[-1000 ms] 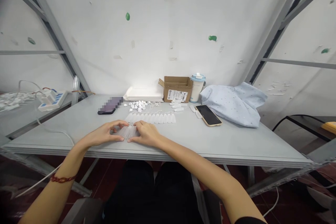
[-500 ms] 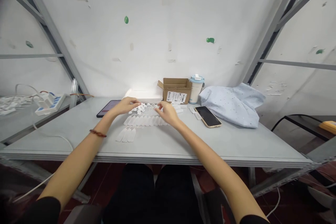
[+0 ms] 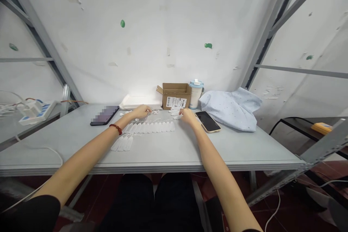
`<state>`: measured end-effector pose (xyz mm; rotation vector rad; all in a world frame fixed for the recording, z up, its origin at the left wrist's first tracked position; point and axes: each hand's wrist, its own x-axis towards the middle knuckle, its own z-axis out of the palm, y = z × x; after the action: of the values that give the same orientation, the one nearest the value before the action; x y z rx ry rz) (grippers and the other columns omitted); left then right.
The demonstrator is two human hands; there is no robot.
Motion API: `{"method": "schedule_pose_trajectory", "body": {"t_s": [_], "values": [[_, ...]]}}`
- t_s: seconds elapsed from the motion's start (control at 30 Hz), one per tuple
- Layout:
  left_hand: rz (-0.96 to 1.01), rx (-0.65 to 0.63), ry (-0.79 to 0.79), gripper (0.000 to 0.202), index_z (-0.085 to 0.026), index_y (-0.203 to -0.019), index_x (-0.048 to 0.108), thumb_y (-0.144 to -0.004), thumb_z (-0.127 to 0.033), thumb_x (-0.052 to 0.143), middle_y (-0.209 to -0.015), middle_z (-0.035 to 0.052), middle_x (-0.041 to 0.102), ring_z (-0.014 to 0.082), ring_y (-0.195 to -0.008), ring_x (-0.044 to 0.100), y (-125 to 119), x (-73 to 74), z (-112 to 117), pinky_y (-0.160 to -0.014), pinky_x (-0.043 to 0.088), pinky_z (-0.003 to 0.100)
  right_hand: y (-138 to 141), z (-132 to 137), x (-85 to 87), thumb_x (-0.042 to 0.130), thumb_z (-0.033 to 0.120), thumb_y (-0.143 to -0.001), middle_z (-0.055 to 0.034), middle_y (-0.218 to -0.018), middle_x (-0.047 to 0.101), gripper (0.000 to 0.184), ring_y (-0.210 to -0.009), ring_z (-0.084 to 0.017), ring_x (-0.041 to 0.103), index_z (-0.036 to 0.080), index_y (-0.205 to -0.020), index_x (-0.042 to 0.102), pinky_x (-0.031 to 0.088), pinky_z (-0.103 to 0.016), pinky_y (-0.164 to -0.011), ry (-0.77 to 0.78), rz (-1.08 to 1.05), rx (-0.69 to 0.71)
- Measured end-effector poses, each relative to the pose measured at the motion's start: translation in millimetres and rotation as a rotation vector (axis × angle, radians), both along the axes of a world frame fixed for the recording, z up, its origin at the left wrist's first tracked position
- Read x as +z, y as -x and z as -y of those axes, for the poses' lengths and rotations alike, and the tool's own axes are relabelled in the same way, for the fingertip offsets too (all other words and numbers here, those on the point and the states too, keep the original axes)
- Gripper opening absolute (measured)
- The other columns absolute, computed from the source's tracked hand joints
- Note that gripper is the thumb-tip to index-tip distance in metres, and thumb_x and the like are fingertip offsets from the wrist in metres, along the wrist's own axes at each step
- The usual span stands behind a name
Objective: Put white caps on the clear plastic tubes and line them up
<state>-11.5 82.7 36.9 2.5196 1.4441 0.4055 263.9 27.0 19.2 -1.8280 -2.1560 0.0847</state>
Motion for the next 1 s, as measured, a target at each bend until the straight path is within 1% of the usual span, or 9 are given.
{"method": "schedule_pose_trajectory", "body": {"t_s": [0.17,0.33,0.47,0.57,0.63,0.7,0.8,0.9,1.0], "values": [[-0.059,0.012,-0.195,0.046,-0.009,-0.109,0.066,-0.069,-0.007,0.043,-0.122,0.0163,0.060,0.0291,-0.112,0.049,10,2.1,7,-0.100,0.036,0.040,0,-2,-2.5,0.056,0.005,-0.075,-0.0113,-0.104,0.067,0.033,-0.097,-0.020,0.060,0.014,-0.104,0.068,0.040,-0.022,-0.075,0.011,0.041,-0.003],[-0.039,0.075,-0.283,0.062,-0.021,-0.129,0.053,-0.070,-0.004,0.042,-0.143,0.0070,0.044,0.0338,-0.120,0.035,24,-1.4,22,-0.097,0.035,0.050,1,-5,-7.7,0.059,0.011,-0.076,-0.0121,-0.105,0.067,0.032,-0.096,-0.021,0.061,0.015,-0.107,0.068,0.041,-0.023,-0.077,0.017,0.065,-0.014],[0.067,0.126,-0.287,0.062,-0.023,-0.131,0.051,-0.073,-0.004,0.039,-0.145,0.0040,0.041,0.0329,-0.123,0.034,31,-0.5,25,-0.099,0.033,0.052,1,-5,-10.4,0.060,0.013,-0.078,-0.0137,-0.109,0.067,0.030,-0.100,-0.022,0.061,0.012,-0.106,0.068,0.040,-0.023,-0.079,0.017,0.050,-0.014],[0.262,0.132,-0.310,0.052,-0.018,-0.124,0.057,-0.075,-0.008,0.040,-0.139,0.0075,0.048,0.0282,-0.122,0.039,36,4.5,27,-0.100,0.035,0.046,1,-4,-8.5,0.061,0.013,-0.078,-0.0162,-0.108,0.067,0.026,-0.100,-0.023,0.061,0.009,-0.103,0.068,0.041,-0.024,-0.079,0.013,0.032,-0.029],[0.460,0.136,-0.311,0.042,-0.015,-0.114,0.062,-0.076,-0.014,0.045,-0.130,0.0105,0.056,0.0251,-0.114,0.049,40,8.3,32,-0.094,0.041,0.041,1,-3,-5.4,0.062,0.013,-0.077,-0.0163,-0.106,0.068,0.024,-0.098,-0.023,0.062,0.008,-0.100,0.068,0.041,-0.024,-0.077,0.002,0.009,-0.041],[0.699,0.180,-0.292,0.030,-0.014,-0.100,0.067,-0.074,-0.022,0.053,-0.113,0.0113,0.064,0.0226,-0.099,0.058,44,10.9,40,-0.086,0.046,0.036,1,-2,-2.0,0.062,0.013,-0.077,-0.0151,-0.104,0.069,0.022,-0.094,-0.022,0.063,0.009,-0.098,0.068,0.042,-0.025,-0.076,-0.026,-0.029,-0.055],[1.019,0.240,-0.222,0.020,-0.014,-0.081,0.067,-0.065,-0.025,0.067,-0.085,0.0074,0.069,0.0196,-0.082,0.062,46,11.6,51,-0.080,0.048,0.033,5,0,0.3,0.063,0.014,-0.077,-0.0126,-0.098,0.070,0.021,-0.086,-0.020,0.063,0.010,-0.097,0.067,0.043,-0.026,-0.076,-0.105,-0.140,-0.055],[1.246,0.253,-0.108,0.021,-0.013,-0.074,0.066,-0.058,-0.023,0.075,-0.074,0.0041,0.067,0.0169,-0.075,0.061,44,10.9,58,-0.077,0.050,0.031,21,5,-3.4,0.064,0.015,-0.077,-0.0101,-0.093,0.069,0.019,-0.079,-0.017,0.061,0.011,-0.095,0.065,0.044,-0.027,-0.075,-0.214,-0.293,0.021],[1.446,0.224,0.079,0.023,-0.013,-0.075,0.067,-0.056,-0.019,0.078,-0.071,0.0026,0.067,0.0132,-0.070,0.060,38,11.9,61,-0.077,0.051,0.029,48,13,-11.6,0.062,0.014,-0.077,-0.0069,-0.090,0.067,0.015,-0.073,-0.016,0.058,0.014,-0.092,0.062,0.045,-0.029,-0.072,-0.331,-0.414,0.173]]}}
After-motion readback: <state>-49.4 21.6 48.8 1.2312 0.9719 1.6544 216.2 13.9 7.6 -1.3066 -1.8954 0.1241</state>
